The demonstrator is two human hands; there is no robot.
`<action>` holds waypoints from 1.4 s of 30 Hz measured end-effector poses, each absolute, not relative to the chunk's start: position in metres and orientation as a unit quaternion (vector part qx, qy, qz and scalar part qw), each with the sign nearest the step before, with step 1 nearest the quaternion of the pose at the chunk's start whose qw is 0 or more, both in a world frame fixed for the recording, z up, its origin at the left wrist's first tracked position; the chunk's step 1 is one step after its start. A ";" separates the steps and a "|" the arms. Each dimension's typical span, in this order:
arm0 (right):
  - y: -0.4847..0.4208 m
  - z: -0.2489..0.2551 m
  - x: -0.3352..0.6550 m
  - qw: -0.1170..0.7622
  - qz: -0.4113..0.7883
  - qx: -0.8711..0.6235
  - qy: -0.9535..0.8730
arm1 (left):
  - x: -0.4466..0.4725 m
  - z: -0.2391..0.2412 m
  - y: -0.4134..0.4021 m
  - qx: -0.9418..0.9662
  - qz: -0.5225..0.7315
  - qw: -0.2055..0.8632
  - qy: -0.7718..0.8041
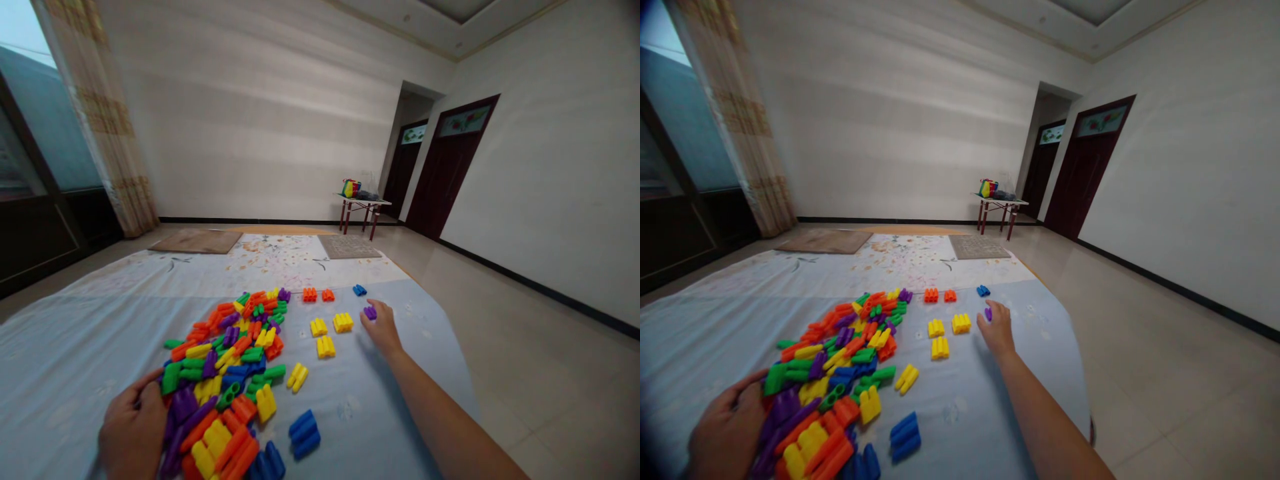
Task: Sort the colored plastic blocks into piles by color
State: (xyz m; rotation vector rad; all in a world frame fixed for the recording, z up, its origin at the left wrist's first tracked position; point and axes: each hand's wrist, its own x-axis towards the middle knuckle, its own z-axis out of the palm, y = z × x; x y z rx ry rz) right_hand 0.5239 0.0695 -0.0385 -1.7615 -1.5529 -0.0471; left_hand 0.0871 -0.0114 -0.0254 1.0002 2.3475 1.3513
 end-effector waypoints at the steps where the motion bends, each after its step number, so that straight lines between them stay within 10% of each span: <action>1: 0.067 -0.037 0.518 0.403 -0.012 -0.660 -0.633 | 0.088 -0.024 -0.013 0.343 0.464 0.129 0.807; 42: 0.074 0.000 0.443 0.177 0.051 -0.580 -0.794 | 0.082 -0.035 -0.009 0.353 0.487 0.103 0.792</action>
